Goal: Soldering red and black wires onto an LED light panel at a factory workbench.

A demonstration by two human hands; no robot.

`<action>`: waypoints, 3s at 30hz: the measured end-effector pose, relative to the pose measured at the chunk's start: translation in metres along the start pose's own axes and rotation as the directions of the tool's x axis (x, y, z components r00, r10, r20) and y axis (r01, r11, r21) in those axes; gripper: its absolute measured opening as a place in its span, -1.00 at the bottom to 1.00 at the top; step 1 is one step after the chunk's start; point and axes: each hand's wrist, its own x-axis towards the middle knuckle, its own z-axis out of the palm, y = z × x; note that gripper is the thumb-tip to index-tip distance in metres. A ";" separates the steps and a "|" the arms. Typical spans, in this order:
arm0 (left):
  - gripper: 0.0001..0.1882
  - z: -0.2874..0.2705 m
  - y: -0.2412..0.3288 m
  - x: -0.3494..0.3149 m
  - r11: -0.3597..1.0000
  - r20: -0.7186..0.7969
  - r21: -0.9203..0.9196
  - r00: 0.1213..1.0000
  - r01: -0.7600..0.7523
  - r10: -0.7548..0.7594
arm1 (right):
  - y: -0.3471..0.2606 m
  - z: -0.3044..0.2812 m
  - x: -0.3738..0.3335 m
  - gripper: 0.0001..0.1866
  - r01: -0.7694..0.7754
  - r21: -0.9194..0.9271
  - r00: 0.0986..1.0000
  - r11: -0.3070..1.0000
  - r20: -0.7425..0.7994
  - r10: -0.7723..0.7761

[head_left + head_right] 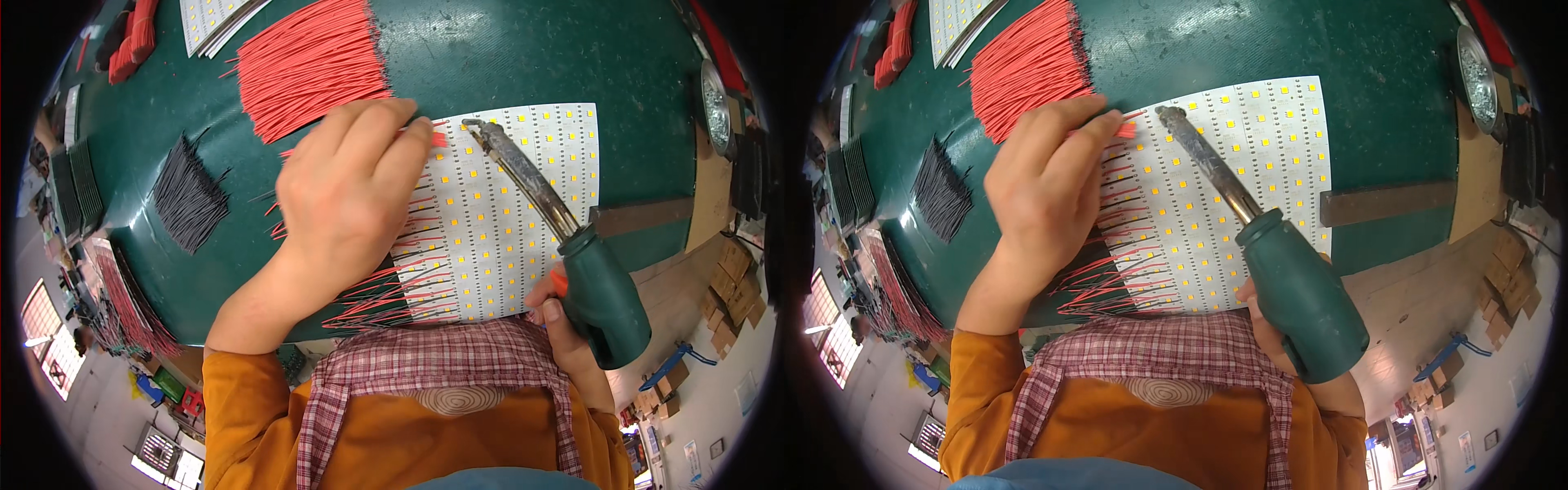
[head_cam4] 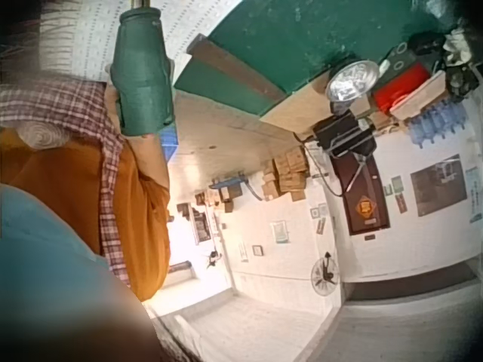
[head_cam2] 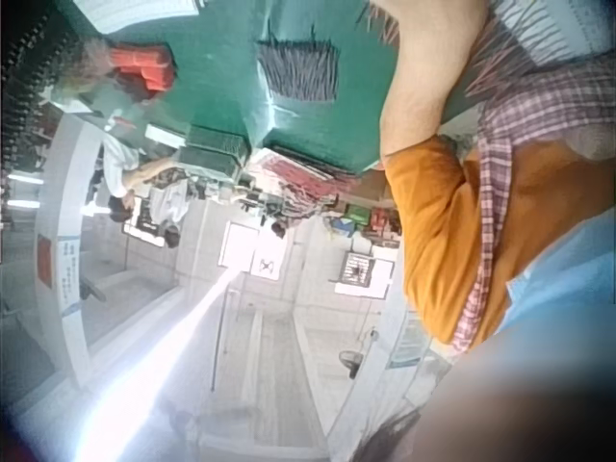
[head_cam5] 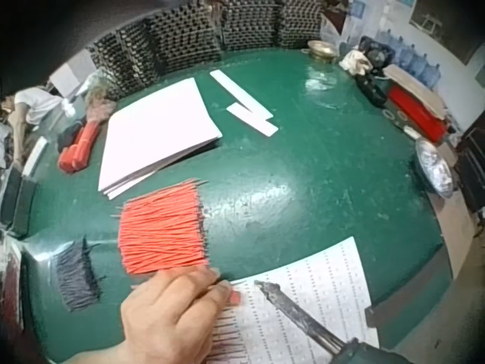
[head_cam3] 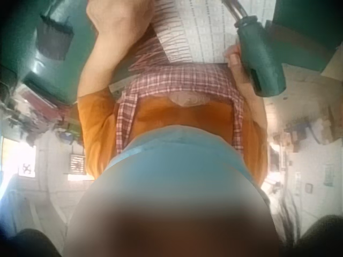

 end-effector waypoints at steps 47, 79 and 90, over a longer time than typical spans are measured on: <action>-0.74 0.014 -0.002 -0.021 0.983 0.125 -0.150 0.988 0.107 -0.088 | 0.004 0.007 -0.007 -0.90 -0.185 0.174 0.983 0.967 0.037 0.181; -0.70 0.013 0.011 -0.024 0.965 0.181 -0.191 0.973 0.177 -0.143 | 0.027 0.008 -0.021 -0.70 -0.059 0.040 0.995 0.997 0.079 0.055; -0.73 0.027 0.015 -0.035 0.995 0.123 -0.089 0.992 0.052 -0.041 | 0.023 0.014 -0.020 -0.83 -0.193 0.065 0.981 0.979 0.012 0.193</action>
